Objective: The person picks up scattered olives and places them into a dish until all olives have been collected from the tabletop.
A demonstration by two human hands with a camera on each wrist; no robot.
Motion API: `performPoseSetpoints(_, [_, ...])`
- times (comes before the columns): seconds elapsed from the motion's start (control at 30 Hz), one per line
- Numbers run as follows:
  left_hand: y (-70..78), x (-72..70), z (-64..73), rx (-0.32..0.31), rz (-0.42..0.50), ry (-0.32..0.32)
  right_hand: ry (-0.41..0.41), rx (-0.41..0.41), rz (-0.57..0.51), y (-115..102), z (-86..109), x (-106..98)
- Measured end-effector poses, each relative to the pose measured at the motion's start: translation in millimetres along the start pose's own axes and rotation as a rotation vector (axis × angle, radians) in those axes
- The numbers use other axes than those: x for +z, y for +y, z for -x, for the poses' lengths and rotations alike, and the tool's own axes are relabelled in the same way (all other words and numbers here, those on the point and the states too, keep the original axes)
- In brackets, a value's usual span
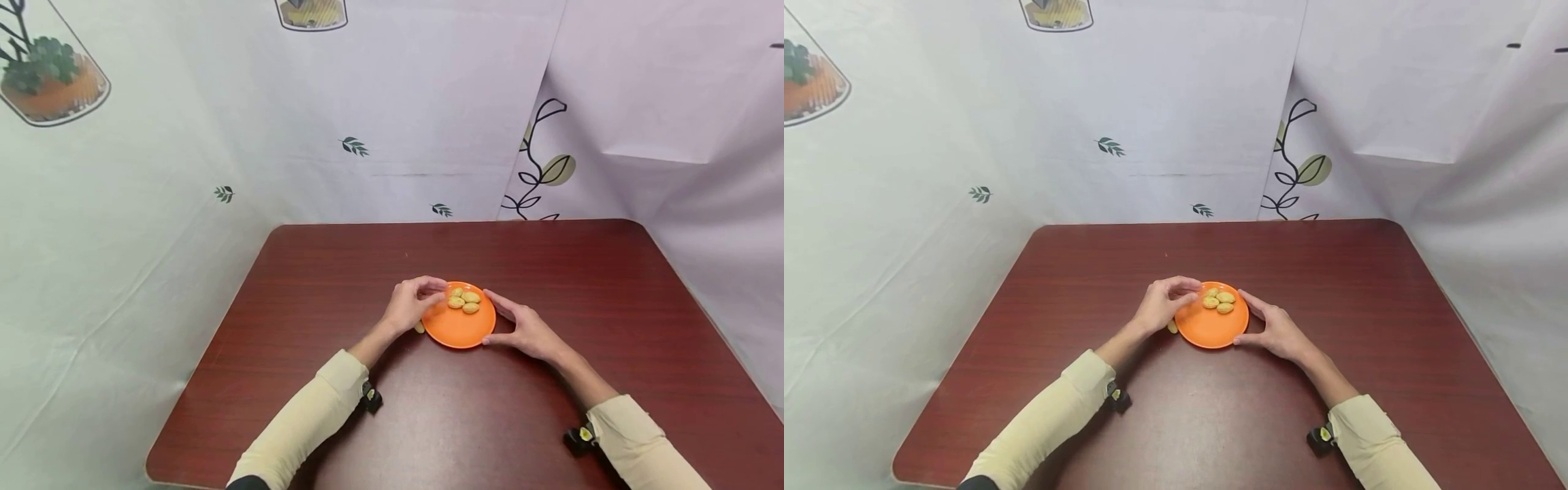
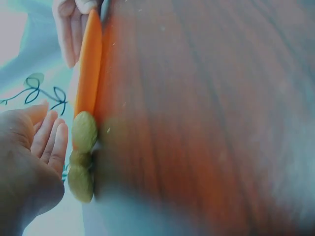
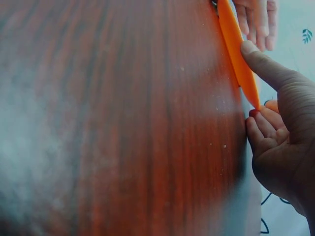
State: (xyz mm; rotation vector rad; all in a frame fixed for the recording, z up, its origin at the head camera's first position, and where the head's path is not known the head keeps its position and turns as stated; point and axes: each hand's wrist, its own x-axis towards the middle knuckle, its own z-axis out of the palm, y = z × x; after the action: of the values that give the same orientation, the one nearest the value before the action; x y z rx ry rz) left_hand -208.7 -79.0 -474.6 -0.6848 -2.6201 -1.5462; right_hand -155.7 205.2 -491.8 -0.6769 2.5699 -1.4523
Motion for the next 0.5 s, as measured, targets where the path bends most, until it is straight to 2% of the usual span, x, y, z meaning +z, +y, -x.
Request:
performPoseSetpoints(0.27, [-4.3,-25.0,2.1,-0.007,0.236,-0.007,0.004,-0.006,0.000,2,0.6,0])
performPoseSetpoints(0.5, [-14.1,-43.4,7.2,-0.043,0.288,0.024,-0.002,0.003,0.010,0,0.4,-1])
